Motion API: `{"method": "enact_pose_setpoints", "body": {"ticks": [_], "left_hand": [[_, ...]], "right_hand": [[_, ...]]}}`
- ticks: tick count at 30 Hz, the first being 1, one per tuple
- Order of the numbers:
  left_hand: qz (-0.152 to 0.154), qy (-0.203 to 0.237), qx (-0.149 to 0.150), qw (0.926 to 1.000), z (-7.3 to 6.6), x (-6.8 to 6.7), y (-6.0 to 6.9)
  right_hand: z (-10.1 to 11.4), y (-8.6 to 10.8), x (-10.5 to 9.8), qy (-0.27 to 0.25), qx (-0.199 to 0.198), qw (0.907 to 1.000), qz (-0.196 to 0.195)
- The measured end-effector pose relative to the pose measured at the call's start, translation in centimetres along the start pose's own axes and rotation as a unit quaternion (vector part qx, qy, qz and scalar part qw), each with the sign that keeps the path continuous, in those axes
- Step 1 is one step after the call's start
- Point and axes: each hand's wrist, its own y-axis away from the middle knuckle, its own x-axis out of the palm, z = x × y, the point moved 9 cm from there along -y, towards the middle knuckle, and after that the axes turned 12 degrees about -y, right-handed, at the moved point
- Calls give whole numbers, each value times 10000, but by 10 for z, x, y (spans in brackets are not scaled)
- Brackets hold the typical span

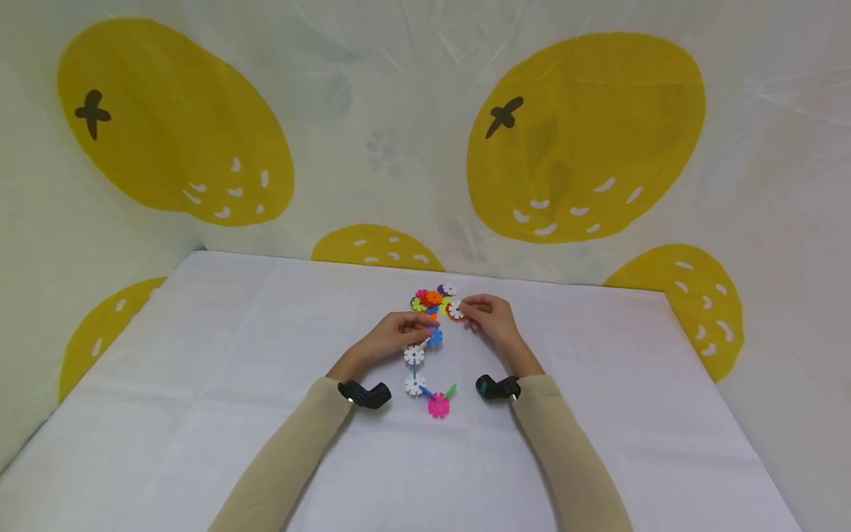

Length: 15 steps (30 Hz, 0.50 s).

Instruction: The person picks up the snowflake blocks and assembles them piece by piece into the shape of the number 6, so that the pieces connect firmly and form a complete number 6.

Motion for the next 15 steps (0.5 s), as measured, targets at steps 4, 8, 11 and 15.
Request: {"method": "enact_pose_setpoints", "body": {"ticks": [4,8,11,15], "left_hand": [[18,11,49,10000,-2,0,-1],[61,132,-10,9999,-1,1,-1],[90,188,-116,9997,1,2,0],[60,204,-226,9995,1,1,1]], "right_hand": [[-2,7,0,-120,-8,9998,169],[-4,14,-1,-251,-122,9993,267],[-5,18,1,-321,-183,9986,391],[-7,24,9,-311,-176,9968,720]]}}
